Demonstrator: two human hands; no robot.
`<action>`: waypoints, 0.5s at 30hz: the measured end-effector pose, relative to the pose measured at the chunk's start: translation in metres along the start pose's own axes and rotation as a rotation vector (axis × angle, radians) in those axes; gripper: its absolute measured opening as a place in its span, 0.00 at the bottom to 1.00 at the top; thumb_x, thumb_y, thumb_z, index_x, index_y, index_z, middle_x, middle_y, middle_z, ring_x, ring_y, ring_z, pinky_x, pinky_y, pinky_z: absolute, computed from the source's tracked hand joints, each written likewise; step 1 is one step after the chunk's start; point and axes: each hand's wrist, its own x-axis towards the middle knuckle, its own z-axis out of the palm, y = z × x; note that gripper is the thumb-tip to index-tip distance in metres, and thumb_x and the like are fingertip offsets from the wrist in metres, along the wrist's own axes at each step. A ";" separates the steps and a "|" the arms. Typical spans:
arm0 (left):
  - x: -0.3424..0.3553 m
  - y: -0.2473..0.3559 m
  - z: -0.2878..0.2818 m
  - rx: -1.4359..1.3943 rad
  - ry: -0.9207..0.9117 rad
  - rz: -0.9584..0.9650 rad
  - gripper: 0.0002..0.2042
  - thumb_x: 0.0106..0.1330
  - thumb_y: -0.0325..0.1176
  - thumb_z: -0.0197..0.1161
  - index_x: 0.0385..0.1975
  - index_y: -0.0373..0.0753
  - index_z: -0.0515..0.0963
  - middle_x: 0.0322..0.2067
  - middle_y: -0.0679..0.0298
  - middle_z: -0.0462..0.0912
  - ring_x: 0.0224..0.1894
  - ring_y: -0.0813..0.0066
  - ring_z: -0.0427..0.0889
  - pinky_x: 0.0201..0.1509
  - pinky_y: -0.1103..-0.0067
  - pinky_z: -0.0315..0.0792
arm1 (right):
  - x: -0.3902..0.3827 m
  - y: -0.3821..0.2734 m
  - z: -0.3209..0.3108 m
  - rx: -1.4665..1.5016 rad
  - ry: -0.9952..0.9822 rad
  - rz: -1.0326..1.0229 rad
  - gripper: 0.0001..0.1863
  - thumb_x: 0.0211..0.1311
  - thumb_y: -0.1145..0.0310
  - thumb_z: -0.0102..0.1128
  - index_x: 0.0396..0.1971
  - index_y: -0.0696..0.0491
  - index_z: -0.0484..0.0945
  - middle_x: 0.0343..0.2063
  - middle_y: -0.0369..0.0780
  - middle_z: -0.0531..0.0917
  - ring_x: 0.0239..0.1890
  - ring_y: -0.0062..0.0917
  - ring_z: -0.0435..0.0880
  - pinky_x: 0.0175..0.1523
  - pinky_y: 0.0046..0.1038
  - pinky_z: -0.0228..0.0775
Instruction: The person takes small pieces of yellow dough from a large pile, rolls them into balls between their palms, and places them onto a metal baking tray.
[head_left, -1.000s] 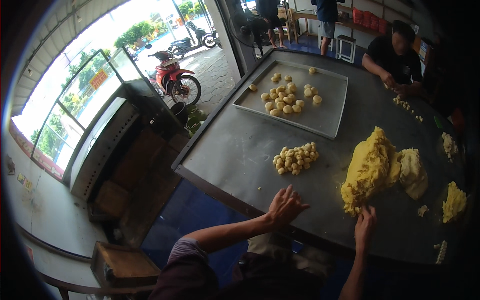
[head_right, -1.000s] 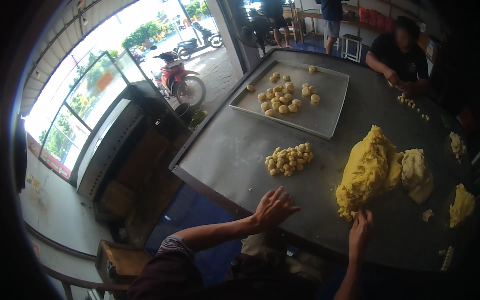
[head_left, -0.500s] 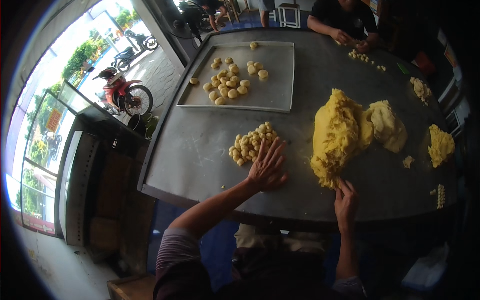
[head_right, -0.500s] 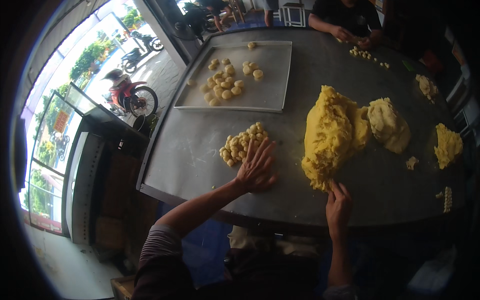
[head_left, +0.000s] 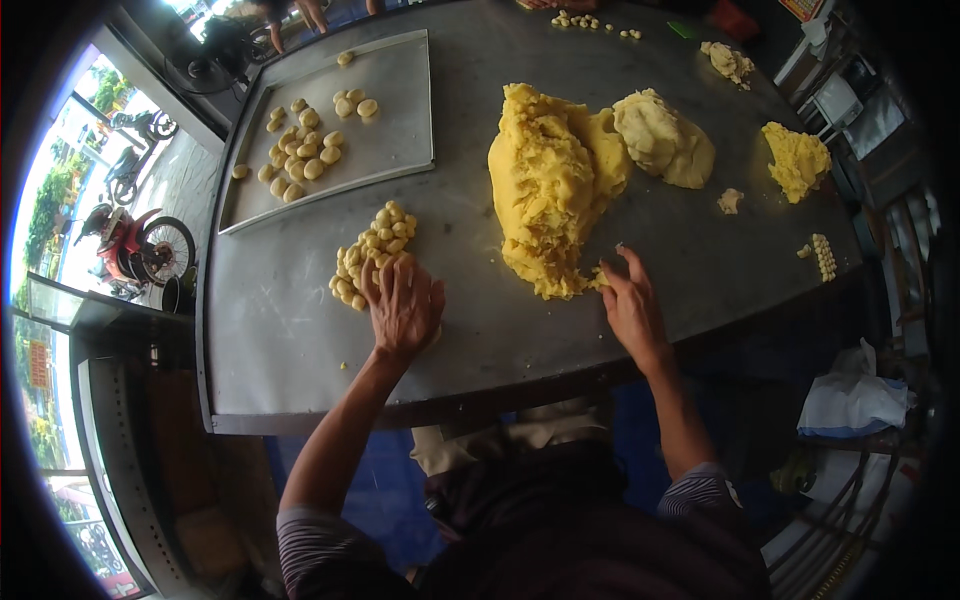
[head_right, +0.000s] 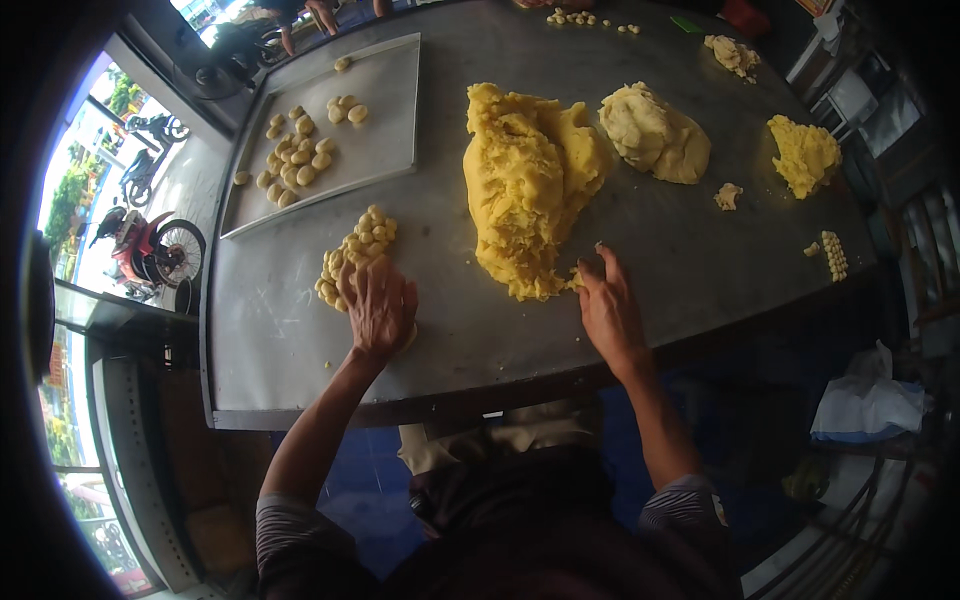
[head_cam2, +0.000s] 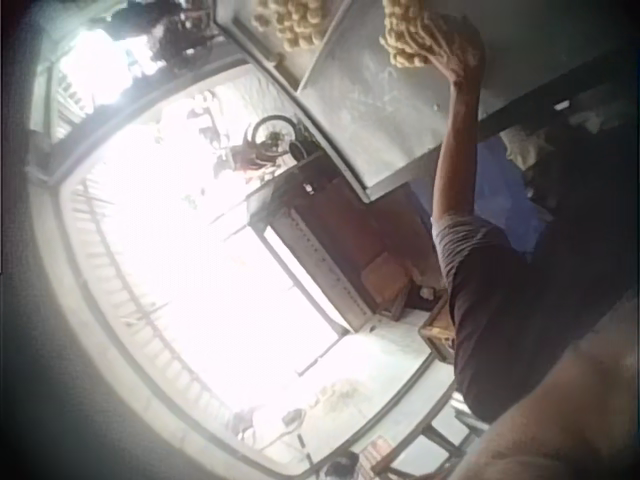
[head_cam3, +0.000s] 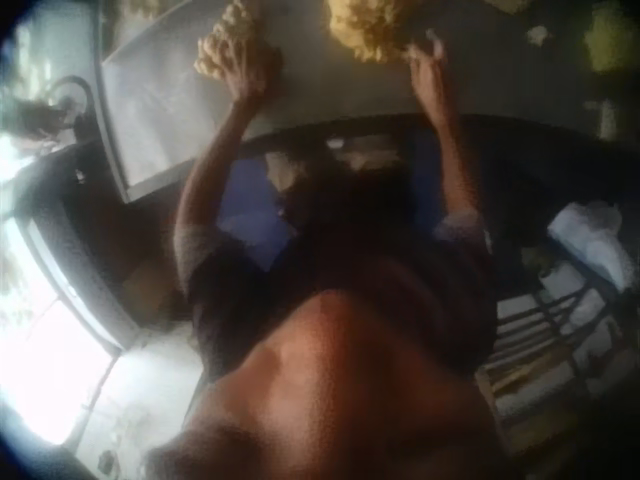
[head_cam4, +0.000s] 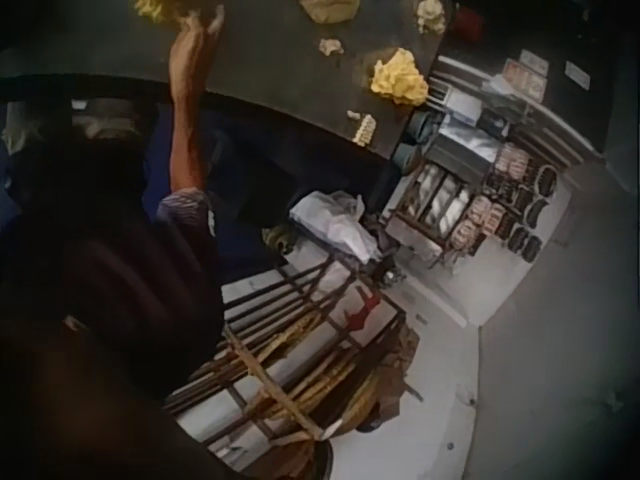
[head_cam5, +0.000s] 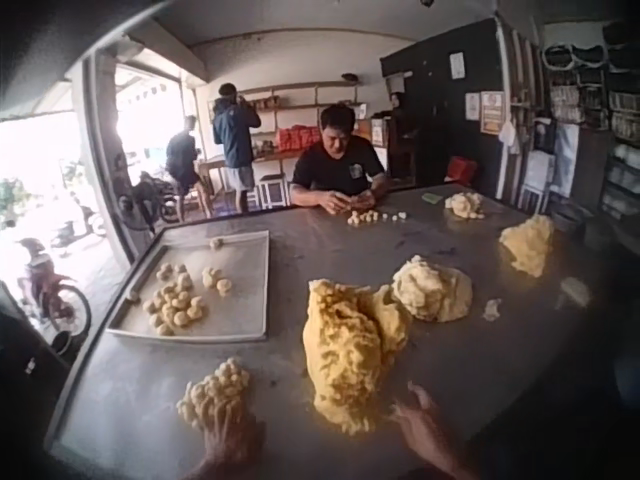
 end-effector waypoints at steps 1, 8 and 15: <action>-0.011 0.006 0.003 0.180 -0.008 -0.027 0.13 0.63 0.40 0.65 0.40 0.37 0.77 0.48 0.57 0.74 0.56 0.61 0.71 0.68 0.55 0.54 | -0.011 -0.008 0.006 -0.026 0.053 -0.019 0.26 0.62 0.80 0.61 0.62 0.61 0.74 0.61 0.53 0.73 0.63 0.45 0.72 0.64 0.39 0.71; -0.019 0.026 -0.015 0.171 -0.159 -0.238 0.12 0.66 0.38 0.63 0.43 0.37 0.77 0.47 0.59 0.75 0.54 0.65 0.73 0.62 0.60 0.57 | -0.047 -0.021 0.017 0.058 0.111 -0.249 0.22 0.62 0.84 0.55 0.57 0.61 0.78 0.54 0.49 0.81 0.60 0.45 0.78 0.63 0.37 0.73; -0.037 0.047 -0.052 -0.115 -0.406 -0.619 0.10 0.71 0.33 0.58 0.47 0.38 0.76 0.51 0.57 0.78 0.58 0.62 0.74 0.60 0.61 0.59 | -0.004 -0.010 -0.009 -0.032 0.036 -0.069 0.18 0.63 0.82 0.58 0.52 0.59 0.81 0.47 0.46 0.84 0.48 0.41 0.82 0.56 0.39 0.76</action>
